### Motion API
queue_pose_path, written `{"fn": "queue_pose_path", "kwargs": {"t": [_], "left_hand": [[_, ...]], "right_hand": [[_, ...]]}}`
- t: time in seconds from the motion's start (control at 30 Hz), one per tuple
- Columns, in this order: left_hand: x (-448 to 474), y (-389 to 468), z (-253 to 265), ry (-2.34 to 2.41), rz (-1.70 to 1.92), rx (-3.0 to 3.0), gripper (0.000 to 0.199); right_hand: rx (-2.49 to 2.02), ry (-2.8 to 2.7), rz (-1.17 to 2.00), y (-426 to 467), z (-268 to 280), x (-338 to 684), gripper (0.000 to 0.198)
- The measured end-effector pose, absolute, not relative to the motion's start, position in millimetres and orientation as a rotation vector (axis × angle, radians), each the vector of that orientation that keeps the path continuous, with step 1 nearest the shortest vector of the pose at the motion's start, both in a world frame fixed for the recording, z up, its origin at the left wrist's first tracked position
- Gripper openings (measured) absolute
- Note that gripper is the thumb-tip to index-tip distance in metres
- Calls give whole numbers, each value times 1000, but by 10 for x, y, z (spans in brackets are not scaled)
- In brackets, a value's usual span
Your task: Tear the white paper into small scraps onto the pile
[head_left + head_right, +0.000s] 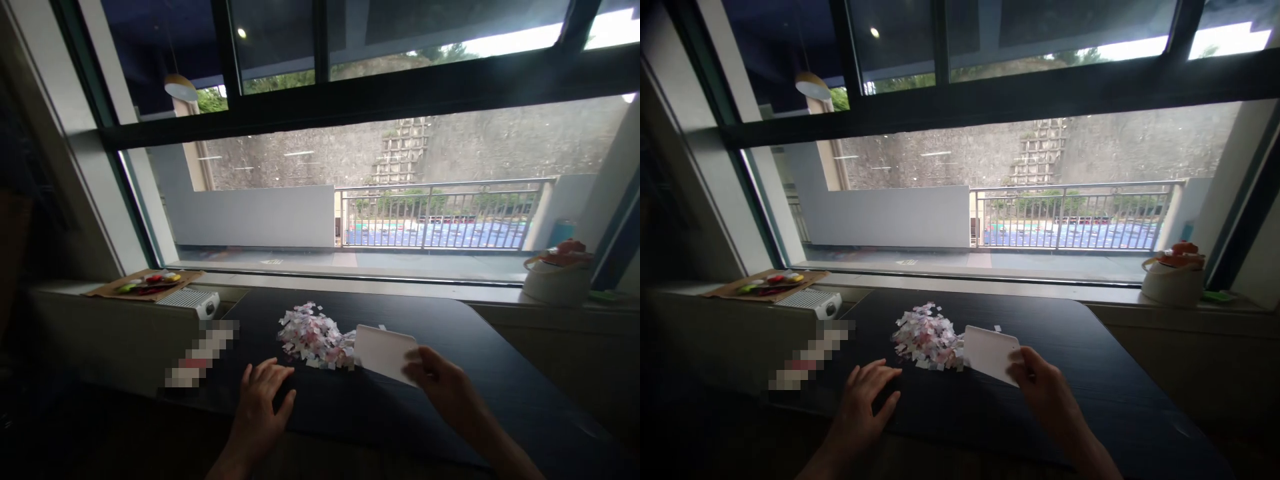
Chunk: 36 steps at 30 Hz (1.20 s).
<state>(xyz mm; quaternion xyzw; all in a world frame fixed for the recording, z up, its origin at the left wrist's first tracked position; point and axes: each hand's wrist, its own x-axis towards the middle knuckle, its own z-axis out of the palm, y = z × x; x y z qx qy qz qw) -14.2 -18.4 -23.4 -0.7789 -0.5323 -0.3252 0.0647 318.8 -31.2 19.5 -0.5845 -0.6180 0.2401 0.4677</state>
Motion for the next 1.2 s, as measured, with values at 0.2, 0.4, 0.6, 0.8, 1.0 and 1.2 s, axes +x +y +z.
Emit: {"fn": "queue_pose_path", "kwargs": {"t": [0.2,0.4,0.6,0.8,1.0,1.2], "left_hand": [[-56,-244,-157,-1661,-1035,-2379,28],[12,-293,-128,-1680,-1113,-2402,29],[56,-318,-103,-1746,-1137,-2419,21],[71,-308,-110,-1739,-1163,-2416,24],[68,-312,-89,-1730,-1154,-2458,21],[64,-346,-74,-1754,-1160,-2468,19]], "right_hand": [[-1418,-1707,449,110,397,2641,25],[-1343,-2025,5,510,635,2079,22],[-1281,-2233,-306,948,750,1693,27],[-1116,-2478,-432,1136,749,1386,28],[-904,-2691,-468,922,499,1725,24],[-599,-2612,-755,614,448,2714,28]]}}
